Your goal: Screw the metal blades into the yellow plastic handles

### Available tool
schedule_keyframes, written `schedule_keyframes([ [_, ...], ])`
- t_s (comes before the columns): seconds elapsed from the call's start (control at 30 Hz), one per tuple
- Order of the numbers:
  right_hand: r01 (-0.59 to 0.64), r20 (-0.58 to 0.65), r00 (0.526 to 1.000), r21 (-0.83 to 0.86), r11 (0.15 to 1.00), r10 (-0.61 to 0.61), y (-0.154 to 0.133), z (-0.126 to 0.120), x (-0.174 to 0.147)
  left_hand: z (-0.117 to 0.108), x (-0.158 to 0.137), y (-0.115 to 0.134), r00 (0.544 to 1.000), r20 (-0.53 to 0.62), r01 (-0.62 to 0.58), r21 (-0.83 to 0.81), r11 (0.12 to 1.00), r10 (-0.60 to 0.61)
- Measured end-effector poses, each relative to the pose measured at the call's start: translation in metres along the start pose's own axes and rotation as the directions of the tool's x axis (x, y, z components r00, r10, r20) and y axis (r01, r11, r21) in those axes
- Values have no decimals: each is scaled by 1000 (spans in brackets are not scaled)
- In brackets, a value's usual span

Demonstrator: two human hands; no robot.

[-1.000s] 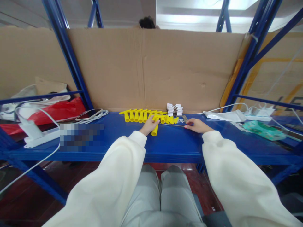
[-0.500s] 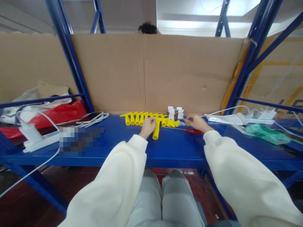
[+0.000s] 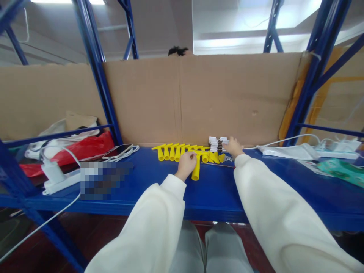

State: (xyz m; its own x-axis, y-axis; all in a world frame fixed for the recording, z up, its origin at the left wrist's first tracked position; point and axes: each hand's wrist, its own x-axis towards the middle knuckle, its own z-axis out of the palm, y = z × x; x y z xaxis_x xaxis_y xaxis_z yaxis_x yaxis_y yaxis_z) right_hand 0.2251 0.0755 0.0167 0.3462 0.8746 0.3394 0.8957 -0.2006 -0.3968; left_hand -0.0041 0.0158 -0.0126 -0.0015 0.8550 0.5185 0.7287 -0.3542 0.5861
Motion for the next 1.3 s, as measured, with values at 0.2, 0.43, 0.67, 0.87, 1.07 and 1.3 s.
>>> schedule_keyframes([
  [0.2, 41, -8, 999, 60, 997, -40, -8, 14, 16, 0, -2, 5, 1000, 24, -18, 35, 999, 17],
  [0.43, 44, 24, 999, 117, 992, -47, -16, 15, 29, 1, -3, 5, 999, 38, -37, -2, 999, 37],
  [0.67, -48, 12, 999, 197, 979, 47, -20, 22, 39, 5, -4, 3, 995, 66, -80, 9, 997, 80],
  [0.87, -170, -44, 982, 187, 967, 181, -27, 26, 48, 4, -7, 8, 992, 79, -102, 8, 995, 101],
  [1.07, -233, -42, 968, 226, 946, 248, -26, 29, 56, 2, -10, 13, 990, 78, -116, 11, 993, 115],
  [1.3, -230, -38, 969, 212, 950, 243, -22, 32, 60, -1, -13, 16, 993, 55, -106, 18, 994, 105],
])
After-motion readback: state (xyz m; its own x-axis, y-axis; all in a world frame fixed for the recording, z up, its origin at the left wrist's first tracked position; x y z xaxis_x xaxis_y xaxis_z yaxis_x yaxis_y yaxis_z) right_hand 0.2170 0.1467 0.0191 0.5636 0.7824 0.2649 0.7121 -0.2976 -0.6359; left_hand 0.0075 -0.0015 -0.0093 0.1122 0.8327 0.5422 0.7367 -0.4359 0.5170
